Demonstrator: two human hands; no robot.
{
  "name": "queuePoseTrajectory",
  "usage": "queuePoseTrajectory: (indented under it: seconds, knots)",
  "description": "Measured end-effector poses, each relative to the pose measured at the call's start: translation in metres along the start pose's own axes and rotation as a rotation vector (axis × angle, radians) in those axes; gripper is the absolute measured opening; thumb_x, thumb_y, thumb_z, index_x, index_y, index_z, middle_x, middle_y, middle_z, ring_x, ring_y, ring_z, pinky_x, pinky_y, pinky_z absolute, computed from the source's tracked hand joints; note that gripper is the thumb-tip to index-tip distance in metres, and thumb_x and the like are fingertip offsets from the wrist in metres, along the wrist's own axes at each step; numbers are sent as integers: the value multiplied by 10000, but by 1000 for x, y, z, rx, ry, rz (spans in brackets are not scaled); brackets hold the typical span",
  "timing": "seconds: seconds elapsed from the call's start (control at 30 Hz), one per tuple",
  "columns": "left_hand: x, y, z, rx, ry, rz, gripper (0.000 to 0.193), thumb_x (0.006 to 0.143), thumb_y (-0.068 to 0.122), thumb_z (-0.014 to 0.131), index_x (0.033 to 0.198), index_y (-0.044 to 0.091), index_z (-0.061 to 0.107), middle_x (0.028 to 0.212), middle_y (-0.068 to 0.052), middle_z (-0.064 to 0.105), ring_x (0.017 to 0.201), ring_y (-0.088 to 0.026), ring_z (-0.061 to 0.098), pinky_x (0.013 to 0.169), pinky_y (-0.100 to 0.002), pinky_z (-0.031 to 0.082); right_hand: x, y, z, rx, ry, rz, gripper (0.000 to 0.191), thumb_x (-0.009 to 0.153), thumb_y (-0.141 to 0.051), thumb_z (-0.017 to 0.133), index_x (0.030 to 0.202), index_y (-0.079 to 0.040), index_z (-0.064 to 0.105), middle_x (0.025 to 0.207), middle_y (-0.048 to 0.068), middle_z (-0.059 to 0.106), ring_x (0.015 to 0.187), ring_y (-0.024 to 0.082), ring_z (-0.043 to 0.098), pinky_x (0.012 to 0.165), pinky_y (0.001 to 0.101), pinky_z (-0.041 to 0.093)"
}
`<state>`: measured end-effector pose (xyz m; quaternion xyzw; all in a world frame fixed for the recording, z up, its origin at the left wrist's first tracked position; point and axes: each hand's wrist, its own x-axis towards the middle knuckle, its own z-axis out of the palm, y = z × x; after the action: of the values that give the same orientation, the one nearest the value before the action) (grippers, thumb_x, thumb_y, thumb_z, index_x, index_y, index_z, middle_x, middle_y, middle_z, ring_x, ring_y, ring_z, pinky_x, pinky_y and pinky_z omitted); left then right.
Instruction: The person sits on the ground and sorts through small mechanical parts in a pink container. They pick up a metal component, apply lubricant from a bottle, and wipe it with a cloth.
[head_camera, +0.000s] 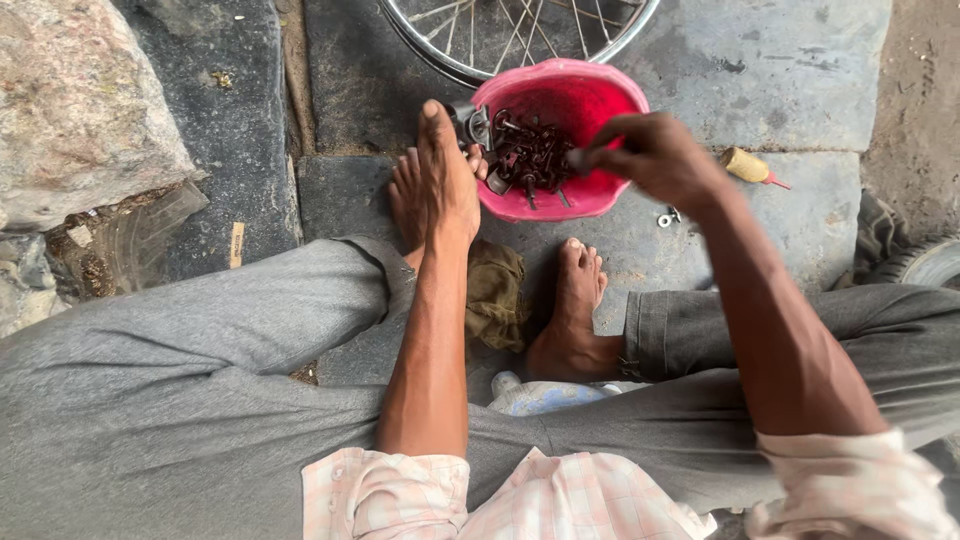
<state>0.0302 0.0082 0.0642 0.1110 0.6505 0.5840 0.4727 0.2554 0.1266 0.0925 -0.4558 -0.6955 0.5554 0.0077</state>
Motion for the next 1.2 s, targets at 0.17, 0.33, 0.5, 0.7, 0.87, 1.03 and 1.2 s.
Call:
queuePoseTrajectory:
  seconds: [0.17,0.33,0.5,0.7,0.87,1.03,1.2]
  knots:
    - [-1,-6,-2,-101,55,-18,756,973,657,345,1392,48,506,695,-15,546,575,-73,526,498,-226,489,-14,25,-59,-136,997,-138,212,939,49,581,1113,-31,673,954,121,705,587,140,493,472,309,378]
    - [7,-17,-3,-298,-12,-18,666,1012,628,396,1305,37,490,765,-3,472,620,-78,456,537,-228,440,-42,15,-70,12,568,-131,162,1073,-38,583,1193,-53,690,990,107,664,728,74,529,579,257,440]
    - [11,-23,-5,-312,-32,45,610,1021,620,425,1205,42,484,820,13,468,661,-74,465,543,-240,429,-10,-2,-30,-207,-27,-198,211,977,-107,600,1127,-89,748,1020,101,774,889,216,718,764,387,576]
    - [12,-26,-7,-273,5,49,581,1021,628,428,1116,59,494,788,6,451,628,-80,463,526,-232,429,50,9,33,-526,210,-215,276,989,-196,576,1203,-122,734,1013,204,744,894,368,711,808,485,576]
    - [12,-32,-11,-243,51,9,588,992,634,445,1143,69,505,793,18,458,642,-64,485,515,-218,428,64,5,56,-549,81,98,470,1033,-187,458,1490,-246,551,1079,237,714,866,397,732,780,502,608]
    - [15,-35,-14,-264,76,-10,653,991,649,461,1227,43,520,792,1,461,638,-74,471,517,-220,439,66,3,63,-437,207,-286,468,949,-165,597,1416,-169,614,1244,193,700,1029,414,686,896,504,562]
    - [16,-37,-15,-223,120,-71,719,947,653,448,1405,100,419,863,-4,499,683,-67,503,530,-210,453,63,3,67,-305,213,-435,424,902,-200,703,1301,-88,612,1195,192,707,1070,408,682,883,493,558]
